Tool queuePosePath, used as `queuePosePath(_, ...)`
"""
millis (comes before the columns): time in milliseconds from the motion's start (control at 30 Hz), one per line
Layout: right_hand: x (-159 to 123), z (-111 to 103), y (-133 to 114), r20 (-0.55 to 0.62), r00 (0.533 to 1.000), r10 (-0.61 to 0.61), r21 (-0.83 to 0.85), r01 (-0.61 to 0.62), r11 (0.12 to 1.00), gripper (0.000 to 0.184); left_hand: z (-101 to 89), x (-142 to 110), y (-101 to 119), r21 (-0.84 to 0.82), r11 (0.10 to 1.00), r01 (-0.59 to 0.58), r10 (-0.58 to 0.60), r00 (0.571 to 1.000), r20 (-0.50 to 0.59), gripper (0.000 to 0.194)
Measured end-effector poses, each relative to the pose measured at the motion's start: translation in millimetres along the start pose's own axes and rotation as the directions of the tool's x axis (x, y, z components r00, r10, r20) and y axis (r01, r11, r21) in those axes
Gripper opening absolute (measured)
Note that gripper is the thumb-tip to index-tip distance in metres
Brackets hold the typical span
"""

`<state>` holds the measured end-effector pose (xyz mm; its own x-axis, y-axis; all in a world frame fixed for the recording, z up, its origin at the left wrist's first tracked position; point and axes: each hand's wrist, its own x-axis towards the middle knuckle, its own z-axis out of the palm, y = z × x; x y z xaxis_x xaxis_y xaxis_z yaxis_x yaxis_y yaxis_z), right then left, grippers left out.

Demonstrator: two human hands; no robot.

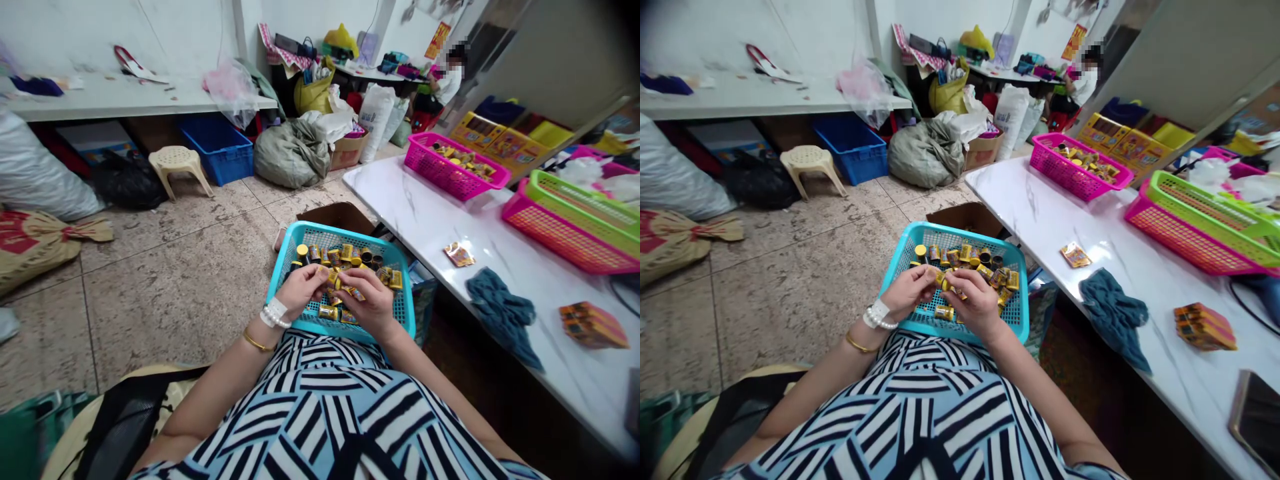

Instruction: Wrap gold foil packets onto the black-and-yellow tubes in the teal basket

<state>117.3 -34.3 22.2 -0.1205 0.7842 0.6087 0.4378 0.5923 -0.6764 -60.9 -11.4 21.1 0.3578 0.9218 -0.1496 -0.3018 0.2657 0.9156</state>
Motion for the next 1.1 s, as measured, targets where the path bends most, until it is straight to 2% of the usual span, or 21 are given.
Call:
queuePosePath(67,-3.2,6.6,1.6,0.001,0.974,0.226,0.115,-0.224,0.968,0.022,-0.9,0.2,-0.7,0.116,0.985,-0.126,0.126,0.992,0.007,0.033)
queuePosePath(133,-6.7,13.0,3.0,0.061,0.876,0.478,0.288,-0.474,0.832,0.022,-1.5,0.7,-1.9,0.228,0.946,-0.230,0.228,0.973,0.036,0.025)
queuePosePath(200,-10.1,16.9,5.1,0.150,0.761,0.631,0.403,-0.630,0.664,0.025,-3.4,2.2,-4.4,0.294,0.915,-0.277,0.268,0.961,0.073,0.022)
queuePosePath(267,-13.2,18.1,8.3,0.197,0.687,0.700,0.443,-0.699,0.562,0.027,-6.6,4.6,-8.6,0.335,0.897,-0.287,0.261,0.958,0.120,0.022)
queuePosePath(367,-16.3,17.2,14.2,0.250,0.614,0.749,0.476,-0.751,0.457,0.030,-10.1,6.5,-15.6,0.400,0.865,-0.303,0.258,0.952,0.164,0.021)
queuePosePath(467,-16.0,16.6,17.0,0.328,0.547,0.770,0.499,-0.792,0.350,0.033,-8.6,4.7,-20.3,0.444,0.857,-0.261,0.221,0.965,0.141,0.023)
queuePosePath(500,-15.0,16.6,16.7,0.335,0.545,0.769,0.500,-0.794,0.346,0.033,-7.4,3.8,-21.5,0.433,0.874,-0.219,0.186,0.976,0.117,0.028)
queuePosePath(533,-13.7,16.5,15.9,0.317,0.563,0.763,0.498,-0.784,0.371,0.033,-6.2,3.0,-22.5,0.393,0.905,-0.163,0.142,0.986,0.084,0.035)
queuePosePath(600,-11.2,16.2,13.5,0.222,0.645,0.732,0.489,-0.723,0.488,0.030,-4.6,2.6,-24.1,0.225,0.974,-0.031,0.026,0.999,0.025,0.043)
queuePosePath(667,-10.0,15.1,11.6,0.137,0.721,0.679,0.464,-0.653,0.599,0.033,-4.6,3.8,-25.3,0.039,0.996,0.081,-0.081,0.997,0.002,0.046)
queuePosePath(733,-11.1,12.8,11.3,0.144,0.745,0.651,0.439,-0.638,0.633,0.033,-5.2,5.6,-25.9,-0.045,0.988,0.149,-0.149,0.989,0.004,0.047)
queuePosePath(833,-15.3,8.0,12.5,0.245,0.751,0.614,0.426,-0.652,0.627,0.029,-4.0,6.7,-27.0,-0.031,0.978,0.206,-0.206,0.978,-0.011,0.046)
queuePosePath(933,-18.2,4.7,13.2,0.274,0.816,0.509,0.427,-0.578,0.696,0.034,0.7,5.0,-27.9,-0.016,0.973,0.231,-0.232,0.970,-0.076,0.049)
queuePosePath(1000,-19.2,4.4,13.4,0.219,0.876,0.429,0.381,-0.482,0.789,0.029,3.9,3.2,-27.3,-0.055,0.971,0.234,-0.238,0.968,-0.078,0.049)
queuePosePath(1100,-20.6,5.6,13.9,0.075,0.926,0.369,0.292,-0.375,0.880,0.015,6.8,0.7,-24.5,-0.207,0.940,0.269,-0.267,0.963,0.039,0.046)
